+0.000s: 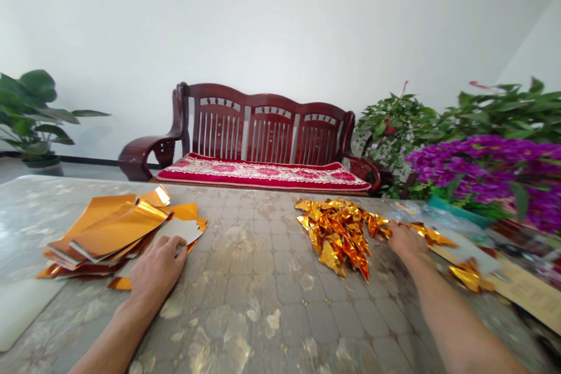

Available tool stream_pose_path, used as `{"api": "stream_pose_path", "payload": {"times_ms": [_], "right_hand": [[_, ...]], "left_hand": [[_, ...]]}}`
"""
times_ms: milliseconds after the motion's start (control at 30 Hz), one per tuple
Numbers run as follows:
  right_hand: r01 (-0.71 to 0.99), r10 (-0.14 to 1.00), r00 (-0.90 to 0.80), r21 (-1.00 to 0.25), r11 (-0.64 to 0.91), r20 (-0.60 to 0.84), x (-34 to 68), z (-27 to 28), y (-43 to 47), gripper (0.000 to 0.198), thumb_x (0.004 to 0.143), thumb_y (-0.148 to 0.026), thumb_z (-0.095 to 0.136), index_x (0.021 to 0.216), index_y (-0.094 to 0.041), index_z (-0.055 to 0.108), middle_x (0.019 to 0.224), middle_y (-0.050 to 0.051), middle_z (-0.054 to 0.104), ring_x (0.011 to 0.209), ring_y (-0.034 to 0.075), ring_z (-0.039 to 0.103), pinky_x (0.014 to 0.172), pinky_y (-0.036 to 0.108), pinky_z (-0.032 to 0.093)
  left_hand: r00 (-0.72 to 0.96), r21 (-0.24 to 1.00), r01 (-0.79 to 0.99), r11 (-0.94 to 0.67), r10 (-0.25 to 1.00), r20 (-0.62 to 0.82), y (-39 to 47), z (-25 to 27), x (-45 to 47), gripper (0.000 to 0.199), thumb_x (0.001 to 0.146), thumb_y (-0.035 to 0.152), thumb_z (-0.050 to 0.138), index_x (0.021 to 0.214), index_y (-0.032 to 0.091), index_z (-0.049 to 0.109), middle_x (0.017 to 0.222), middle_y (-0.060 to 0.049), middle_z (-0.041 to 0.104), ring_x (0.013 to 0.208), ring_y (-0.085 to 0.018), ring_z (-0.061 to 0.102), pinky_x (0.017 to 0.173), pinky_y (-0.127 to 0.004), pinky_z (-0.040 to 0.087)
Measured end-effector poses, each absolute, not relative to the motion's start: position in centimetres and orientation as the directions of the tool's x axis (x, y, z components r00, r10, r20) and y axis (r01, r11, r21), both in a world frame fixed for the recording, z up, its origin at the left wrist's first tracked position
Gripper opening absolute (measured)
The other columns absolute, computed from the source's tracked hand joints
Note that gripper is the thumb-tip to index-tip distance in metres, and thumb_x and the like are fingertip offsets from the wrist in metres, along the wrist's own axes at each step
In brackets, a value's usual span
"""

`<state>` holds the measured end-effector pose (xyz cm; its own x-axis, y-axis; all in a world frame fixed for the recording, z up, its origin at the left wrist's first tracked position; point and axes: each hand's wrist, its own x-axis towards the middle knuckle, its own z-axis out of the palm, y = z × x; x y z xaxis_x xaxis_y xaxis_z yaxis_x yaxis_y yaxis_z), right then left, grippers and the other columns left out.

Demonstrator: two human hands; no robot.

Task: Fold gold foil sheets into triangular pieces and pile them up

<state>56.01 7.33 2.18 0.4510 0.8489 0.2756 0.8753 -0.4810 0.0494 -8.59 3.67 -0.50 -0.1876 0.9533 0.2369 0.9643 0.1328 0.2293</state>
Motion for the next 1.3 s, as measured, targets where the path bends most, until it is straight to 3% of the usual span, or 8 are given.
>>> {"api": "stream_pose_path", "payload": {"times_ms": [233,433,600,900,1033,1300], "right_hand": [[0.898,0.888,0.405,0.088,-0.431,0.216,55.1,3.1,6.4,0.033,0.08,-0.011,0.053,0.093,-0.026,0.079,0.102,0.013,0.072,0.107,0.032,0.06,0.084,0.042,0.049],[0.912,0.872,0.379,0.034,-0.408,0.31,54.4,3.9,5.9,0.032,0.082,-0.013,0.053,0.093,-0.029,0.078,0.106,0.008,0.07,0.102,0.029,0.06,0.08,0.038,0.048],[0.993,0.867,0.109,-0.1,-0.069,0.486,52.5,4.7,5.5,0.025,0.079,-0.015,0.052,0.082,-0.022,0.075,0.096,0.006,0.071,0.09,0.022,0.064,0.085,0.035,0.049],[0.887,0.796,-0.283,-0.17,0.43,0.535,44.6,7.2,3.1,0.026,0.071,-0.009,0.048,0.071,-0.024,0.069,0.094,0.004,0.072,0.091,0.02,0.067,0.087,0.034,0.051],[0.828,0.756,-0.416,-0.134,0.545,0.505,42.9,7.5,1.4,0.028,0.071,-0.005,0.046,0.071,-0.024,0.067,0.093,0.002,0.071,0.091,0.018,0.066,0.085,0.031,0.051],[0.787,0.761,-0.555,-0.086,0.611,0.335,41.0,7.8,-2.6,0.034,0.072,0.001,0.043,0.073,-0.024,0.065,0.092,0.001,0.069,0.087,0.015,0.065,0.078,0.027,0.05]], "left_hand": [[-0.192,0.243,0.961,0.133,0.953,0.236,3.6,-0.4,-8.5,0.033,0.092,0.041,0.038,0.102,0.028,0.066,0.115,-0.005,0.064,0.1,-0.025,0.063,0.069,-0.032,0.042],[-0.192,0.243,0.961,0.134,0.952,0.236,3.5,-0.3,-8.4,0.034,0.092,0.041,0.037,0.102,0.027,0.067,0.115,-0.006,0.064,0.099,-0.026,0.063,0.066,-0.032,0.042],[-0.192,0.25,0.959,0.132,0.953,0.236,3.4,-0.2,-8.4,0.033,0.093,0.041,0.038,0.102,0.027,0.067,0.114,-0.006,0.064,0.1,-0.025,0.063,0.067,-0.031,0.042],[-0.181,0.251,0.961,0.12,0.955,0.234,3.6,-0.4,-8.7,0.034,0.093,0.041,0.039,0.103,0.026,0.067,0.113,-0.007,0.064,0.101,-0.025,0.063,0.07,-0.031,0.043],[-0.186,0.241,0.962,0.128,0.954,0.235,3.7,-0.4,-8.7,0.034,0.093,0.04,0.039,0.103,0.025,0.068,0.112,-0.008,0.064,0.1,-0.025,0.063,0.07,-0.03,0.043],[-0.191,0.231,0.963,0.136,0.953,0.233,3.6,-0.3,-8.6,0.034,0.093,0.041,0.039,0.105,0.026,0.067,0.113,-0.007,0.065,0.101,-0.025,0.062,0.069,-0.03,0.042]]}}
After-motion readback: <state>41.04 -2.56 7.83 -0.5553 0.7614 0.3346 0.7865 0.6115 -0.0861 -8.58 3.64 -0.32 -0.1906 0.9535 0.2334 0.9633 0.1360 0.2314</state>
